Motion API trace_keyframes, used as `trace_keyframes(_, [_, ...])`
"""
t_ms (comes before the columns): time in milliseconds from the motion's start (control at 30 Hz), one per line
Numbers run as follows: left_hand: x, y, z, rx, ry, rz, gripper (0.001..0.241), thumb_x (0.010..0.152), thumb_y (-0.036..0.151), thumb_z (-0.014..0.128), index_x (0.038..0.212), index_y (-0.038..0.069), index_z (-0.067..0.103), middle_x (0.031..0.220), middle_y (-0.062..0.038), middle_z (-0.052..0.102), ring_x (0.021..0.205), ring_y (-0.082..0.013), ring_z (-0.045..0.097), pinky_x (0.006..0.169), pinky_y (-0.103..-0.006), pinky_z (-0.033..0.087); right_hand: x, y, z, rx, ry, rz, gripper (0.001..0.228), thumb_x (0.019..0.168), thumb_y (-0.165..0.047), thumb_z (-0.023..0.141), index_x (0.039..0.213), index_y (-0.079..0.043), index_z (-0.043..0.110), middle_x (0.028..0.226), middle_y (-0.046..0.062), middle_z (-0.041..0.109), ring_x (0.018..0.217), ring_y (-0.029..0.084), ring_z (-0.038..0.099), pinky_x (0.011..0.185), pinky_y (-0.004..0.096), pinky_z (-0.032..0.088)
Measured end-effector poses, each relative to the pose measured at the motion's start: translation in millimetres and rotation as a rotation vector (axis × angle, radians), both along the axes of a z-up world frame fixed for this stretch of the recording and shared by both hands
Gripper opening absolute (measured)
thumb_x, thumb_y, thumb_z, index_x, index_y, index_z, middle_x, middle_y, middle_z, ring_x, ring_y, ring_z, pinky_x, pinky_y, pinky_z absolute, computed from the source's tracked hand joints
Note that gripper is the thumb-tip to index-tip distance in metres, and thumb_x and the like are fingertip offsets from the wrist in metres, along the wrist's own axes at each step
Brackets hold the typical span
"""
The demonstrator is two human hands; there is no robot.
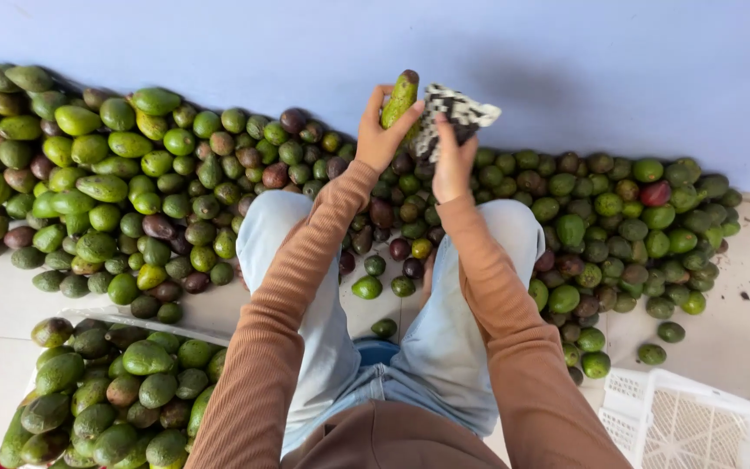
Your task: The person is sitting on the floor, picking up individual avocados from a large pile, wiping each one with a checkered cloth, and then placing the cleaned avocados into a plastic crate.
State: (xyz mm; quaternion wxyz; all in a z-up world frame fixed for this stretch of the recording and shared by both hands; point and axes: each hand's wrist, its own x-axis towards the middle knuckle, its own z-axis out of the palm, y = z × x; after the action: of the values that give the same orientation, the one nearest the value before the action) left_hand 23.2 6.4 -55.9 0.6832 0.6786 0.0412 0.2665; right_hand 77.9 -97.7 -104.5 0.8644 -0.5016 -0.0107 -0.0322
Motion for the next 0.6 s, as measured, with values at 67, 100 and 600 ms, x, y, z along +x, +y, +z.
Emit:
trace_keyframes(67, [4.7,-5.4,-11.1,0.018,0.027,0.011,0.032,0.085,0.047,0.055,0.091,0.016,0.048,0.064,0.003,0.044,0.052,-0.0079,0.039,0.049,-0.0242,0.036,-27.5,0.6,3.9,-0.229,-0.273,-0.040,0.035,0.084,-0.017,0.064,0.116,-0.005,0.055,0.113,0.010,0.062,0.104,0.021,0.059,0.091,0.034,0.048])
trace_keyframes(100, [9.7,-6.8,-14.6,0.044,0.043,0.027,0.032,0.089,0.048,0.047,0.091,0.016,0.047,0.059,0.002,0.046,0.049,-0.0076,0.039,0.046,-0.0248,0.035,-38.4,2.6,7.7,-0.451,-0.556,-0.077,0.031,0.094,-0.020,0.056,0.122,-0.008,0.049,0.118,0.009,0.057,0.112,0.021,0.055,0.100,0.033,0.043])
trace_keyframes(600, [20.8,-17.7,-24.6,0.104,0.126,-0.145,0.031,0.083,0.042,0.062,0.075,0.018,0.044,0.055,0.006,0.044,0.049,-0.0064,0.037,0.047,-0.0219,0.032,2.4,-6.0,-3.2,-0.376,-0.493,-0.231,0.027,0.090,-0.011,0.061,0.116,-0.009,0.054,0.112,0.009,0.062,0.104,0.020,0.059,0.093,0.032,0.049])
